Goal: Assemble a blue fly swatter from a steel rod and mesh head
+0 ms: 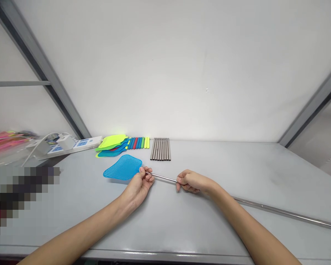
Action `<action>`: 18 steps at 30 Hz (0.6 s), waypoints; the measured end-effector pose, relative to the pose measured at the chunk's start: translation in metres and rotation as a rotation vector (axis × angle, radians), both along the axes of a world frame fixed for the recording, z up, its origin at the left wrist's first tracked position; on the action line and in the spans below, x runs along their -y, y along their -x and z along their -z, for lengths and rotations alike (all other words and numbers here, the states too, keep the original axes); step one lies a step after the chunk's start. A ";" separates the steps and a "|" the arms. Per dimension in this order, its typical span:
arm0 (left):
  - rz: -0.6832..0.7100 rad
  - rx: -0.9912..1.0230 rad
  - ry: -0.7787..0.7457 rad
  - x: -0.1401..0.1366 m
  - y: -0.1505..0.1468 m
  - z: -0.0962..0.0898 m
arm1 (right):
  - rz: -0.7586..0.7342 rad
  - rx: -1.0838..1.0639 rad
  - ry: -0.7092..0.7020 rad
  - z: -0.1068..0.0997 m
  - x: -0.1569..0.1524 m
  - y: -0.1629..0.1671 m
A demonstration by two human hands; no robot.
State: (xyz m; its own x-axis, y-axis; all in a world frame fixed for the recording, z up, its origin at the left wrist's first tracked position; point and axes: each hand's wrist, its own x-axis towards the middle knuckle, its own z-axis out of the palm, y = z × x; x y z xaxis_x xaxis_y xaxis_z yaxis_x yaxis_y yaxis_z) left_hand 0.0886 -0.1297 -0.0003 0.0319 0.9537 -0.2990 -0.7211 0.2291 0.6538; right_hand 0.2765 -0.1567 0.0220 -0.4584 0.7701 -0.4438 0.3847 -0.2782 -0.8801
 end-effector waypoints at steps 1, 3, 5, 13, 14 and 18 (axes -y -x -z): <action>0.001 0.001 0.000 0.000 0.000 0.000 | -0.001 -0.009 0.006 0.000 0.000 0.000; 0.005 -0.001 0.000 0.002 0.000 0.001 | -0.013 -0.027 0.011 0.000 0.000 0.001; 0.010 -0.001 -0.005 0.004 0.000 0.001 | -0.036 -0.039 0.014 -0.001 0.000 0.000; 0.034 -0.019 -0.027 0.008 -0.001 0.005 | -0.114 -0.041 0.042 -0.002 0.000 -0.003; 0.037 -0.018 -0.023 0.007 -0.002 0.005 | -0.119 -0.041 0.044 -0.002 -0.001 -0.003; 0.058 -0.011 0.013 0.005 -0.001 0.000 | -0.128 -0.050 0.023 0.000 -0.003 -0.005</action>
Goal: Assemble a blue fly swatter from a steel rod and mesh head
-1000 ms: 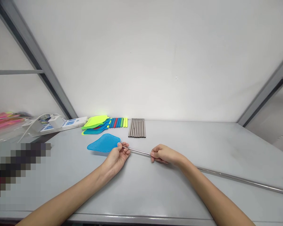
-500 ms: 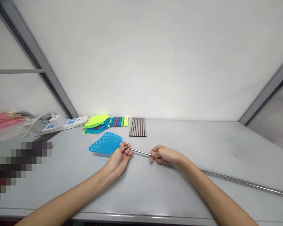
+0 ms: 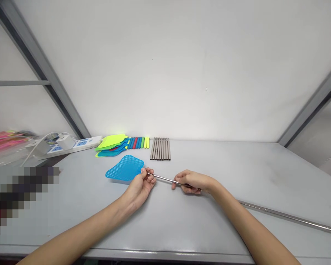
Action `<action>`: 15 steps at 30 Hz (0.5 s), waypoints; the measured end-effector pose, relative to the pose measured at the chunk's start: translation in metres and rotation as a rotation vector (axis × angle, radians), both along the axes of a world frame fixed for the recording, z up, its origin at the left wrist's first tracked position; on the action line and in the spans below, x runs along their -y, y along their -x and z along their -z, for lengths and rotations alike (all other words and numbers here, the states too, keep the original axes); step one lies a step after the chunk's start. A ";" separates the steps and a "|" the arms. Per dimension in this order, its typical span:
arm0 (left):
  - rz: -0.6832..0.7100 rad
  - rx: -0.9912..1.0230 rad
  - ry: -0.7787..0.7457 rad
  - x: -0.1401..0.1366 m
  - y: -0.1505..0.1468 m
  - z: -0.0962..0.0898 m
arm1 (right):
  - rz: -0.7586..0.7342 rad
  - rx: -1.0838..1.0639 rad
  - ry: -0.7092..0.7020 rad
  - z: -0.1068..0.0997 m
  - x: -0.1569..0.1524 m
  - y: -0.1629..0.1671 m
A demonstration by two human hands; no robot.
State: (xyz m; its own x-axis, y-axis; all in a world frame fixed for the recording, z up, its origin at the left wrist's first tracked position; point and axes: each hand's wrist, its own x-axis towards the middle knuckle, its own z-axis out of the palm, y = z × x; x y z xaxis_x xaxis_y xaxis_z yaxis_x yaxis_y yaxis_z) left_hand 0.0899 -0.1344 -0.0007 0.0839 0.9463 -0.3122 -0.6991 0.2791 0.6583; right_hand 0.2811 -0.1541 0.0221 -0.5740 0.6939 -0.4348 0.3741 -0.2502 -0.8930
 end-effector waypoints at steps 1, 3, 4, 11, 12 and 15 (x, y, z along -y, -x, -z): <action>0.001 -0.005 0.012 -0.001 0.000 -0.002 | -0.003 -0.002 -0.009 0.000 0.000 0.000; -0.003 -0.015 0.034 -0.002 0.001 -0.005 | -0.015 0.002 -0.034 0.001 -0.001 0.000; -0.007 -0.015 0.040 -0.003 0.001 -0.007 | -0.022 0.008 -0.050 0.001 -0.001 0.000; -0.086 0.020 0.000 -0.013 0.008 -0.013 | 0.020 0.106 -0.148 -0.006 0.001 -0.010; -0.089 0.022 -0.005 -0.015 0.010 -0.013 | 0.034 0.118 -0.159 -0.008 0.001 -0.011; -0.092 0.028 -0.011 -0.016 0.012 -0.013 | 0.054 0.133 -0.180 -0.010 0.002 -0.013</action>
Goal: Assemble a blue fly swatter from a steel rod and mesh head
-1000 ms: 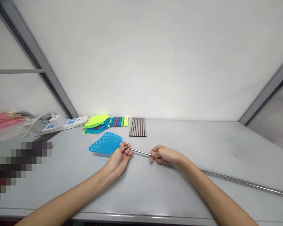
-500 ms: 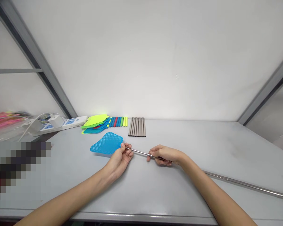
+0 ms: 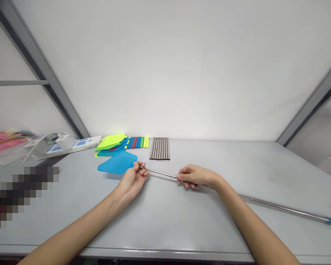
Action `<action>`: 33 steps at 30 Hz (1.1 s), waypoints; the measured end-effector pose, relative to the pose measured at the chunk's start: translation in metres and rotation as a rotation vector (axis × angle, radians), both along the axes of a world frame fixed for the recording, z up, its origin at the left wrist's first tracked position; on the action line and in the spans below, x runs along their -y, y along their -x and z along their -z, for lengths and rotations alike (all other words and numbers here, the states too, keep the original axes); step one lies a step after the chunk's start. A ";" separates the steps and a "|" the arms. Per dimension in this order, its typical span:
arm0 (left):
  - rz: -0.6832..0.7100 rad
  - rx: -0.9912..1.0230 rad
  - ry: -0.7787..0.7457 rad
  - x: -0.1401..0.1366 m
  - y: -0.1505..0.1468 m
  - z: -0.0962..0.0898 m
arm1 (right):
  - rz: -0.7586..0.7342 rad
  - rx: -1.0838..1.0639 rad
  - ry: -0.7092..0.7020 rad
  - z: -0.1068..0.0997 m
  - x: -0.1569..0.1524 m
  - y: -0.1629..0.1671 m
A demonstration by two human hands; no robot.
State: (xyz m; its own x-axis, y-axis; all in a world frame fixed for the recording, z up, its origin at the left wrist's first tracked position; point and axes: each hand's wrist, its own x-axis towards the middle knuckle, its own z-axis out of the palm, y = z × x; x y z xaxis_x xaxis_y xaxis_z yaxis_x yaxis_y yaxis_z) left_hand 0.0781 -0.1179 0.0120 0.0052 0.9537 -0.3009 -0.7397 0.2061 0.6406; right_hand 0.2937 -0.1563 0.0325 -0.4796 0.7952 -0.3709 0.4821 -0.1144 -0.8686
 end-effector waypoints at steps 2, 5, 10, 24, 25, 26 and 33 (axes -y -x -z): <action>0.002 0.002 0.001 0.000 0.000 0.000 | -0.001 0.010 -0.010 -0.001 0.000 0.001; 0.003 -0.004 -0.001 0.003 -0.001 0.000 | -0.003 0.022 -0.042 -0.001 0.001 0.004; -0.002 -0.032 -0.039 0.007 -0.002 0.000 | -0.020 0.020 -0.097 0.001 0.000 0.008; -0.072 -0.052 -0.172 0.026 -0.010 0.005 | 0.030 0.034 -0.147 0.005 0.000 0.013; -0.065 -0.050 -0.176 0.027 -0.011 0.006 | 0.027 0.031 -0.137 0.005 0.000 0.013; -0.058 -0.048 -0.177 0.028 -0.012 0.007 | 0.024 0.028 -0.124 0.006 0.000 0.013; -0.027 -0.068 -0.153 0.034 -0.016 0.016 | 0.004 -0.022 -0.048 0.010 -0.002 0.015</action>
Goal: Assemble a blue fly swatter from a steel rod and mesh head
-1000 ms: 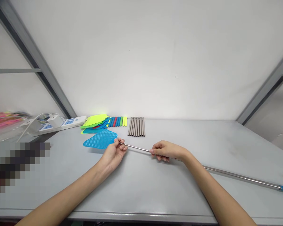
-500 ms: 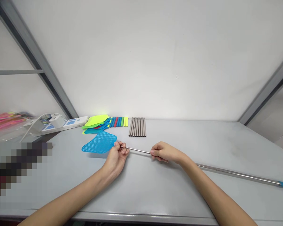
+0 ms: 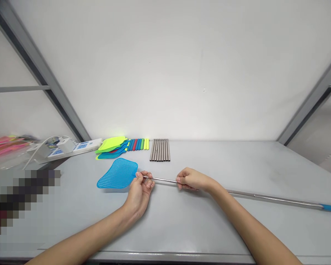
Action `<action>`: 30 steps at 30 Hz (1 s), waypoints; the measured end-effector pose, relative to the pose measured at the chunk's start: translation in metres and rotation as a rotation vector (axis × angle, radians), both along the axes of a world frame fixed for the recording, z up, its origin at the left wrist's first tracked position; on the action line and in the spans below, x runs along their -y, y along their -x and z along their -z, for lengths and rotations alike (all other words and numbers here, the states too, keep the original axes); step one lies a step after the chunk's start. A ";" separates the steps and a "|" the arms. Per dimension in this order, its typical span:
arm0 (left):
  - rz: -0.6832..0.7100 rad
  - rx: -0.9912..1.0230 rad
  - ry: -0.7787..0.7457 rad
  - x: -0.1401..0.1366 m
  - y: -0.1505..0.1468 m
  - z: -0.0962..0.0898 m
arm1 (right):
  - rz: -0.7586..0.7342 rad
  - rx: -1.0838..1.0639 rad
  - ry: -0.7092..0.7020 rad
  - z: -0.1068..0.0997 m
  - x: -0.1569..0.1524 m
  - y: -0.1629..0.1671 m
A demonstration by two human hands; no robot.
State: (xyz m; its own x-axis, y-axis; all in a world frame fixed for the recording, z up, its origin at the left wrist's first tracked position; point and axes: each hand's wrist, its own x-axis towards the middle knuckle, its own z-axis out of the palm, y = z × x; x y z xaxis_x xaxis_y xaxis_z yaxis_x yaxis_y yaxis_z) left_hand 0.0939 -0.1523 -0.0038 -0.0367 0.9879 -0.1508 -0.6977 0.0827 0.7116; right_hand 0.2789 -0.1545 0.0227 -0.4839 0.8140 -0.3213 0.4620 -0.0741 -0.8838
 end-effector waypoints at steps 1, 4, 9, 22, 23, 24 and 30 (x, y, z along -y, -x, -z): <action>0.006 -0.010 0.003 0.001 -0.001 0.000 | -0.002 -0.003 0.007 0.000 0.000 0.000; 0.013 -0.045 0.017 0.005 -0.002 -0.001 | -0.006 -0.002 0.016 0.001 0.000 0.000; 0.015 -0.067 0.015 0.006 -0.002 -0.002 | -0.001 0.000 0.017 0.000 0.001 0.000; 0.041 -0.066 0.041 0.006 -0.001 -0.001 | -0.003 0.003 0.059 -0.001 0.002 -0.001; 0.042 -0.068 0.034 0.006 -0.001 -0.001 | -0.004 0.000 0.061 -0.002 0.002 -0.001; 0.042 -0.070 0.028 0.006 -0.001 -0.001 | -0.004 -0.003 0.061 -0.002 0.002 -0.001; 0.049 -0.091 0.014 0.008 -0.001 -0.003 | 0.001 0.000 0.074 -0.004 0.002 0.000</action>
